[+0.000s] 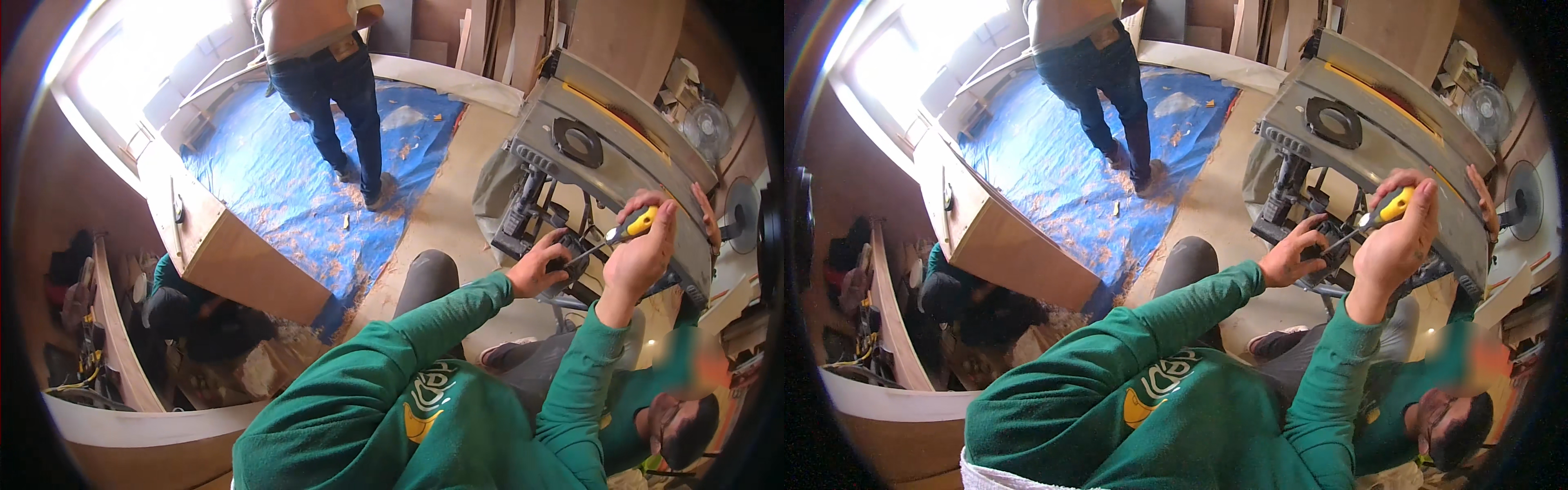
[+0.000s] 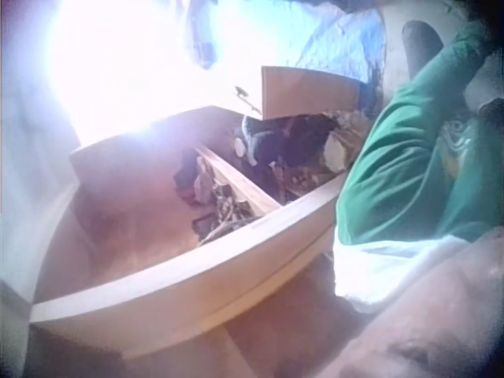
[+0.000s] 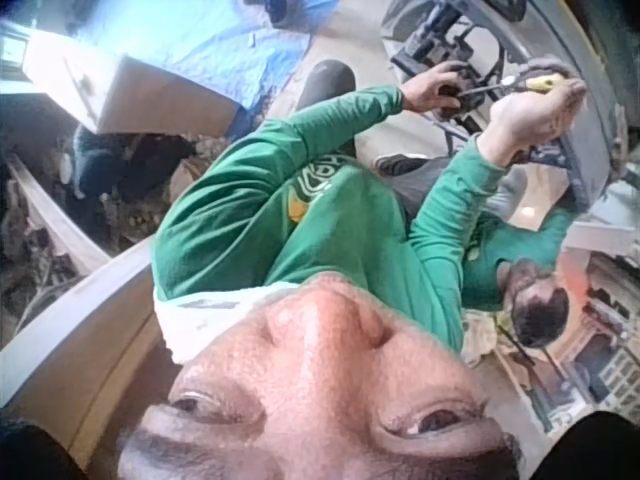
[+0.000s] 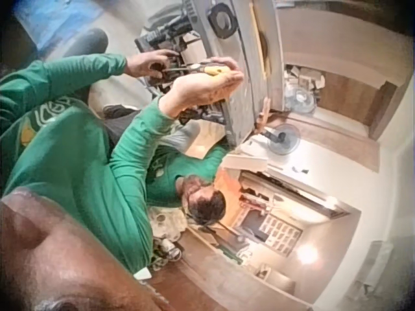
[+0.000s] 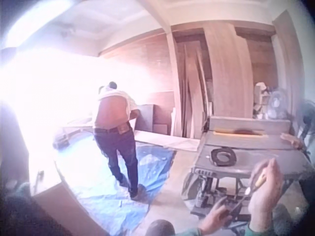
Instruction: The person disassembles the motor housing of a table saw by removing a plastic cover and then uses a screwdriver to loosen screws on the internal motor assembly.
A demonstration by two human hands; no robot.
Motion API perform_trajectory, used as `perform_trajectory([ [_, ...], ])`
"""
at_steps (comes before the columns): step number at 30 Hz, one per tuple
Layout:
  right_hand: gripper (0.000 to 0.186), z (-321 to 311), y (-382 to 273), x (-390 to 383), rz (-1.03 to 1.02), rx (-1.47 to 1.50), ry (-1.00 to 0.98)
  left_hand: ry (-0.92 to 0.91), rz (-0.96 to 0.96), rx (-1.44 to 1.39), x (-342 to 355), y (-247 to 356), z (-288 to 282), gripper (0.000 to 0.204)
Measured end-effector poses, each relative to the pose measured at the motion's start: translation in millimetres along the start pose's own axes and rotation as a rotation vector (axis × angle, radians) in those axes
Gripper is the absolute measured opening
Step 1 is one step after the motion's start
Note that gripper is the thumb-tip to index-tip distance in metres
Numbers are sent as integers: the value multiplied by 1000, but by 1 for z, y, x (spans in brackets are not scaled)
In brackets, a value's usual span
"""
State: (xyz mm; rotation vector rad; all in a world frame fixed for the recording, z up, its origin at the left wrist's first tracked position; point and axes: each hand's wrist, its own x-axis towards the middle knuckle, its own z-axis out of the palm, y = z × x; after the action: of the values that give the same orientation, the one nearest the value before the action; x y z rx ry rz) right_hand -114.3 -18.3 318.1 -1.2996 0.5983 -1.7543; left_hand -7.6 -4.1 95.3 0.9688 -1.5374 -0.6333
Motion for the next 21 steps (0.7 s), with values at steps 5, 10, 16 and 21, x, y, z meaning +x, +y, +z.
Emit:
perform_trajectory([
  [5, 53, -32, 10, 18, 208, 417, -694, 5, 10, 56, -3, -5, 7, 37],
  [10, 36, -32, 33, -3, -304, -232, -74, 14, 8, -5, -1, -1, 12, 40],
  [16, 48, -9, 19, -5, 29, 244, -490, 29, -38, 9, -1, -14, 0, 39],
  [21, 29, -5, 24, 22, -51, 116, -465, -12, 27, 41, 11, -13, 5, 33],
])
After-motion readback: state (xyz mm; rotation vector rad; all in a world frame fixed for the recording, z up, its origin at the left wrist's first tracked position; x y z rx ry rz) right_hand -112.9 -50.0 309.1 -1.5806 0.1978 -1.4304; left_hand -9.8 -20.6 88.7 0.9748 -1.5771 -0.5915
